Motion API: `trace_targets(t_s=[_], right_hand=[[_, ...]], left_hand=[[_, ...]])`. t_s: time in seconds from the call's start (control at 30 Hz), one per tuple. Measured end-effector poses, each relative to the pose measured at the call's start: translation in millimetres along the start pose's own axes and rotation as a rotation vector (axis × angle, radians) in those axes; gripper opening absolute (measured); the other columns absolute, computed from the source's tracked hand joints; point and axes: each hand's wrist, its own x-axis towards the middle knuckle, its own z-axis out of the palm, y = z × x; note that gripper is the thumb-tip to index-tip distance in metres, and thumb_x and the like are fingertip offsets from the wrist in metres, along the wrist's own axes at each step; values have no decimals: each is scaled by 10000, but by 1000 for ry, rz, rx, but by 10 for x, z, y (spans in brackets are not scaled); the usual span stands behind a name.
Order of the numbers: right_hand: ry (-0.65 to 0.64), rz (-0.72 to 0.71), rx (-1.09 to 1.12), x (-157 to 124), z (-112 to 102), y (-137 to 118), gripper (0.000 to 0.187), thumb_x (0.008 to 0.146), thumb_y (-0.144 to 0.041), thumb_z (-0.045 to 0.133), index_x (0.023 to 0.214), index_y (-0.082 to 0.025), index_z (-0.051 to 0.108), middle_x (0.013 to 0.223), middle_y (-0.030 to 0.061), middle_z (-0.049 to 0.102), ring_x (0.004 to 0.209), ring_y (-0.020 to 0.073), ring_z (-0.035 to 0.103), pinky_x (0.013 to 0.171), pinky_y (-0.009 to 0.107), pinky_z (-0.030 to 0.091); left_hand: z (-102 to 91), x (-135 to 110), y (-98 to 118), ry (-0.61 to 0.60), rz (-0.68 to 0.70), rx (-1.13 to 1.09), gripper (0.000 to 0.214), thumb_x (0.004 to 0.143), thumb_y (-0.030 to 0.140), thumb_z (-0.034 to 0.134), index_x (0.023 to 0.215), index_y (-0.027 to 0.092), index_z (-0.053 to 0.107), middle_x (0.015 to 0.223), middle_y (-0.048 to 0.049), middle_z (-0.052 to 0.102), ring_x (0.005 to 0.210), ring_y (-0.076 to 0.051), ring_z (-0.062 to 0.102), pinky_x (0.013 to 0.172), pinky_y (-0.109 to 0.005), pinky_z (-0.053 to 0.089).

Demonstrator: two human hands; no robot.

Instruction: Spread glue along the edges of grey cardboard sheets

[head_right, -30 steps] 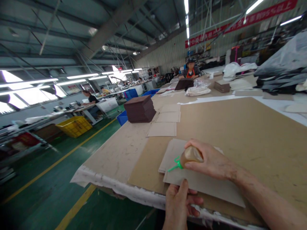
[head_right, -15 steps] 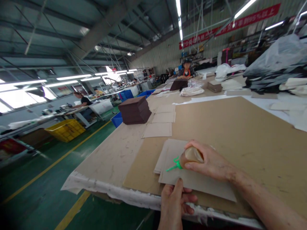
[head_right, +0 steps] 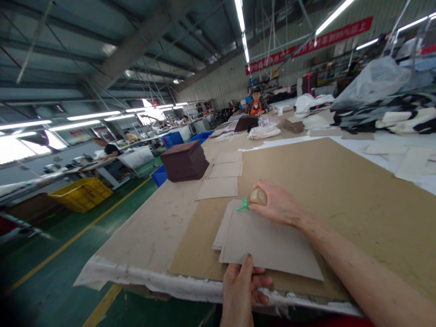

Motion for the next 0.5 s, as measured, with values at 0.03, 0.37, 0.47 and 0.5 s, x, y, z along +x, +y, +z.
trace_targets(t_s=[0.03,0.37,0.47,0.5], right_hand=[[-7,-14,-29,26,-10,-25,353,809,-494,645,1052,-254,556,961,5,633,839,227,599,720,353,436],[-116,191,-171,-261,-691,198,470,765,-639,637,1026,-257,556,820,-4,638,734,229,599,626,335,408],[-97,289,-171,-444,-892,349,541,744,-712,626,1034,-260,560,815,8,646,730,249,608,629,357,425],[-82,315,-175,-503,-947,386,549,742,-722,625,1034,-261,564,819,14,649,734,257,609,632,366,428]], left_hand=[[-9,9,-4,-3,-9,2,331,866,437,603,922,118,531,777,-57,649,580,-191,700,326,-180,458],[-3,-43,45,-2,-7,-7,282,891,397,595,917,119,552,775,-52,649,595,-184,706,335,-167,453],[16,-60,76,2,-14,0,235,923,340,544,926,106,553,770,-52,643,589,-170,701,340,-160,457],[19,-65,85,3,-17,2,230,923,333,544,930,104,554,768,-52,642,588,-168,700,339,-159,456]])
